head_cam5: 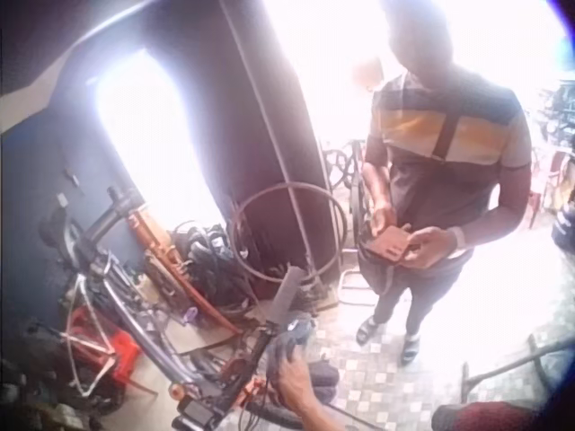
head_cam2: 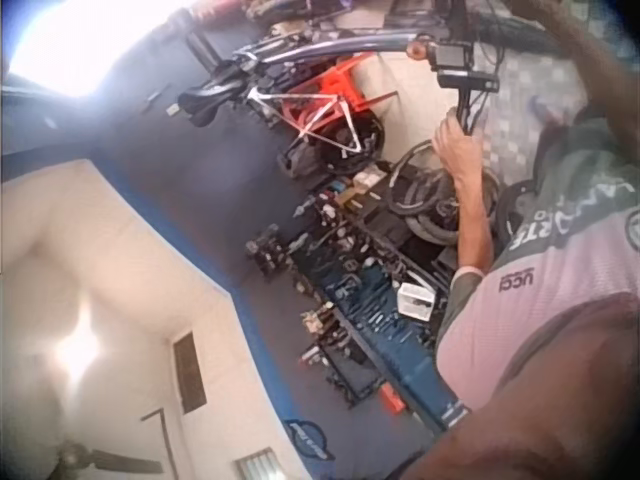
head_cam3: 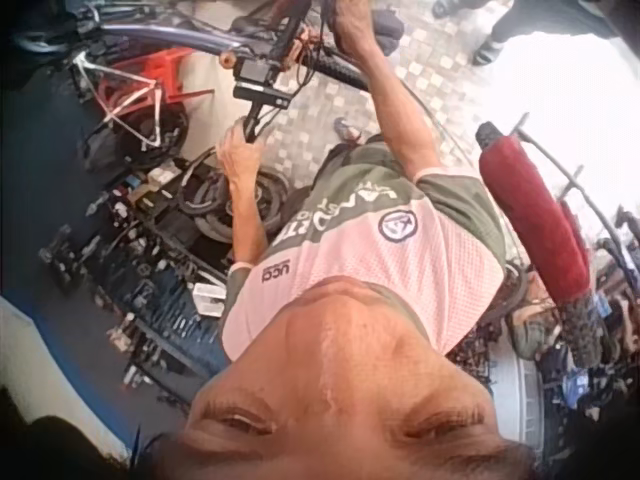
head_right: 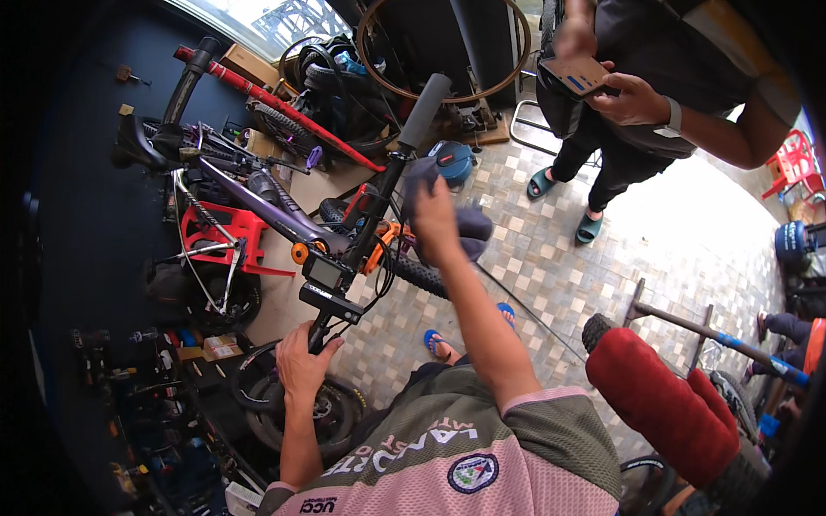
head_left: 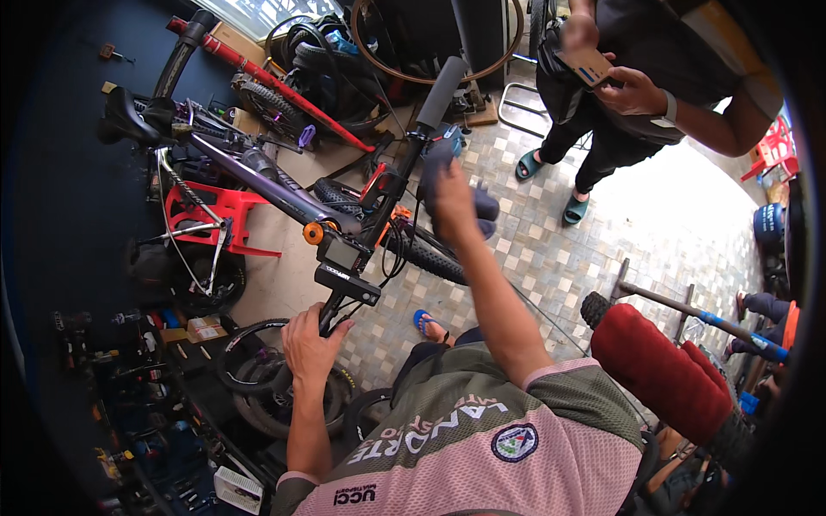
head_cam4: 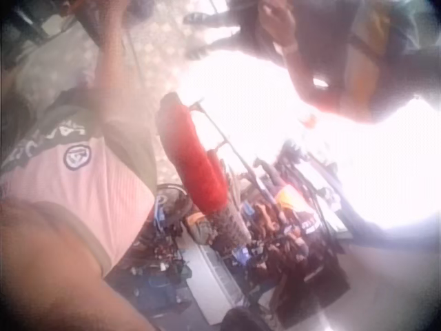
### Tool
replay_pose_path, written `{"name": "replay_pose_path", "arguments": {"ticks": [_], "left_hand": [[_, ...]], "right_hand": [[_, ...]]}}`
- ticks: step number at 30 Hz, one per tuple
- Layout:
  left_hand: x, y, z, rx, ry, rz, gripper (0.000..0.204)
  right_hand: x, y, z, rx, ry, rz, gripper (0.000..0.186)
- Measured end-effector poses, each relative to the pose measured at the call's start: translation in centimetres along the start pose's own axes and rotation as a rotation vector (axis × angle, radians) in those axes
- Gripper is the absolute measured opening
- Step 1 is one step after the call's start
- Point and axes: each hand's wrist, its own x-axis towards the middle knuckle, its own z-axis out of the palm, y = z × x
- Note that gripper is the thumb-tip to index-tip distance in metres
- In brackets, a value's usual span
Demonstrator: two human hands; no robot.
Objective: The person uses a hex wrench to tighten the front wheel axle nuts on a mountain bike mounted on a repair stand. After securing the wheel, the person wipes the handlebars and stem area with a cloth.
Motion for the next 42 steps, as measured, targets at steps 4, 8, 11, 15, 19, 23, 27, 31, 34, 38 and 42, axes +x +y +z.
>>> {"name": "replay_pose_path", "arguments": {"ticks": [4,8,11,15,19,23,27,31,34,38,42], "left_hand": [[0.0,-0.1,0.7,0.020,-0.028,-0.066,0.047],[-0.5,-0.2,1.2,0.022,0.032,-0.055,0.042],[-0.2,0.0,0.4,0.006,0.023,-0.062,0.041],[0.3,-0.5,0.4,0.000,0.031,-0.016,0.039],[0.6,-0.5,0.1,-0.010,0.029,0.010,0.038],[0.0,-0.6,0.5,-0.022,0.045,-0.001,0.035],[-0.1,-0.7,0.3,-0.001,0.037,-0.003,0.034],[0.1,-0.2,0.4,0.026,0.050,-0.038,0.034],[0.2,0.1,0.3,0.011,0.057,-0.032,0.035],[0.1,-0.1,0.7,-0.011,0.065,-0.039,0.036],[-0.4,-0.4,0.8,-0.003,0.051,-0.055,0.036]], "right_hand": [[-1.2,1.4,1.4,-0.433,0.008,-0.332,0.031],[-0.1,0.4,-2.6,-0.266,-0.276,-0.217,0.033],[2.1,-1.9,-7.3,0.121,-0.341,0.125,0.028],[4.5,-3.0,-4.7,0.037,-0.116,0.140,0.032],[7.6,-1.4,-2.5,-0.390,0.039,-0.221,0.039],[7.0,-2.0,-1.5,-0.422,0.100,-0.149,0.051],[8.6,-2.2,-2.4,-0.110,0.079,0.110,0.060],[8.3,-2.3,-2.3,-0.178,-0.048,-0.055,0.042],[6.5,-0.4,-2.2,-0.138,-0.073,-0.189,0.033],[5.3,2.9,-5.7,0.069,-0.116,-0.086,0.028],[2.9,5.5,-9.5,0.440,0.009,0.313,0.025]]}}
